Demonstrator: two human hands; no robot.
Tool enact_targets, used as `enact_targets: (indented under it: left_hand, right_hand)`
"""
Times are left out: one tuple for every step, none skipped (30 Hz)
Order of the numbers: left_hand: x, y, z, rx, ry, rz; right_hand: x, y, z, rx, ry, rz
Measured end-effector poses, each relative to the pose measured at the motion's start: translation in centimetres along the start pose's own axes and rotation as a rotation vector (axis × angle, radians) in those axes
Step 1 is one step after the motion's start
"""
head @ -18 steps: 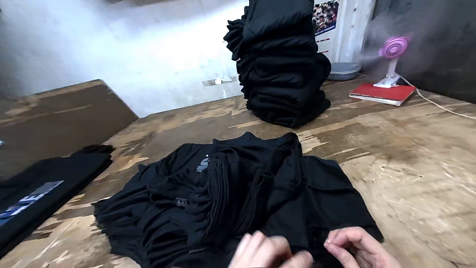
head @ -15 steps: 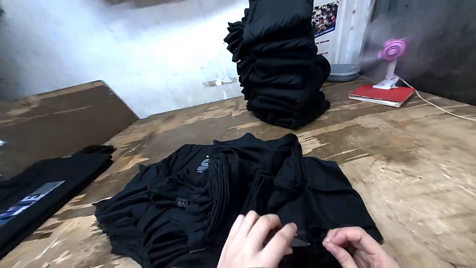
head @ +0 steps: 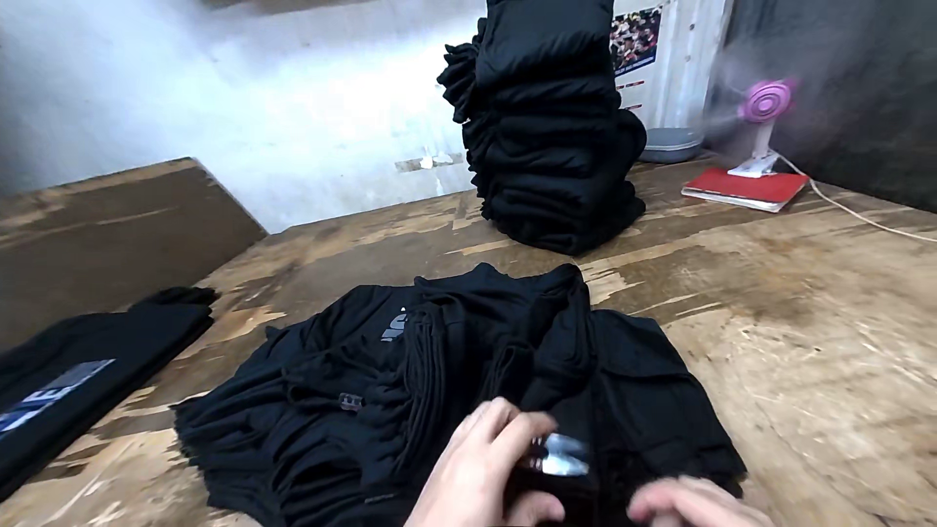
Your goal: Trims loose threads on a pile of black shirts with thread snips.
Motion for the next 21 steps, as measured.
enact_targets:
  left_hand:
    - [-0.6,0.4,0.4,0.002,0.057,-0.023]
    - [-1.1,0.7,0.8,0.011,0.101,-0.035]
    - [-1.3,0.8,1.0,0.028,0.140,-0.036]
    - [-1.6,0.8,0.9,0.059,0.179,-0.026]
    - [-1.9,0.7,0.8,0.087,0.221,-0.010]
    - [-2.2,0.5,0.7,0.103,0.261,0.009]
    - [-2.4,0.3,0.6,0.111,0.292,0.026]
    - [-2.6,0.1,0.6,0.117,0.310,0.028]
    - [-2.7,-0.1,0.5,0.120,0.320,0.016]
    - [-2.6,-0.2,0.5,0.117,0.318,-0.003]
    - [-2.4,-0.3,0.5,0.106,0.309,-0.023]
    - [-2.3,-0.3,0.6,0.094,0.289,-0.034]
    - [-2.4,-0.3,0.9,0.095,0.260,-0.033]
    - [-2.7,-0.3,1.2,0.112,0.238,-0.030]
    - [-3.2,-0.4,1.4,0.130,0.232,-0.043]
    - [-3.6,-0.6,1.4,0.143,0.251,-0.083]
    - [-4.1,-0.8,1.3,0.150,0.287,-0.142]
    - [-4.4,-1.0,1.2,0.146,0.324,-0.200]
    - [-4.6,-1.2,1.0,0.133,0.359,-0.246]
    - [-4.6,-1.3,1.0,0.119,0.388,-0.269]
    - [-4.6,-1.3,1.1,0.111,0.413,-0.269]
  right_hand:
    - [-0.5,-0.2,0.4,0.093,0.010,-0.005]
    - [-1.1,-0.5,1.2,0.180,0.030,-0.029]
    - [-1.7,-0.8,2.2,0.253,0.055,-0.055]
    - [-2.3,-1.1,3.3,0.313,0.086,-0.075]
    - [-2.8,-1.5,4.4,0.373,0.109,-0.098]
    - [-3.0,-2.0,5.3,0.432,0.104,-0.126]
    - [-3.0,-2.6,6.0,0.486,0.047,-0.162]
    - [-2.8,-3.2,6.4,0.527,-0.080,-0.202]
    - [-2.5,-3.9,6.5,0.526,-0.263,-0.223]
    - [-2.2,-4.6,6.5,0.497,-0.463,-0.201]
    - [-1.8,-5.2,6.3,0.470,-0.632,-0.146]
    - [-1.5,-5.7,6.0,0.442,-0.751,-0.084]
    - [-1.1,-6.2,5.8,0.414,-0.832,-0.028]
    - [-0.9,-6.5,5.8,0.407,-0.866,0.003]
    - [-0.7,-6.6,5.8,0.406,-0.852,0.001]
    - [-0.7,-6.6,5.9,0.388,-0.789,-0.034]
    - [-0.8,-6.4,5.9,0.352,-0.670,-0.082]
    - [-1.1,-6.0,5.8,0.340,-0.490,-0.124]
    - [-1.4,-5.3,5.6,0.371,-0.271,-0.160]
    - [-1.7,-4.4,5.4,0.444,-0.093,-0.213]
    - [-1.8,-3.4,5.1,0.521,-0.010,-0.266]
Point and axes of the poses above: each hand's wrist, its own y-axis away from the middle knuckle, its own z-axis out of the palm, x = y × z, the point moved 4 cm from there along -y, towards the middle knuckle, and after that the axes turned 7 degrees about z, right-handed, at the moved point
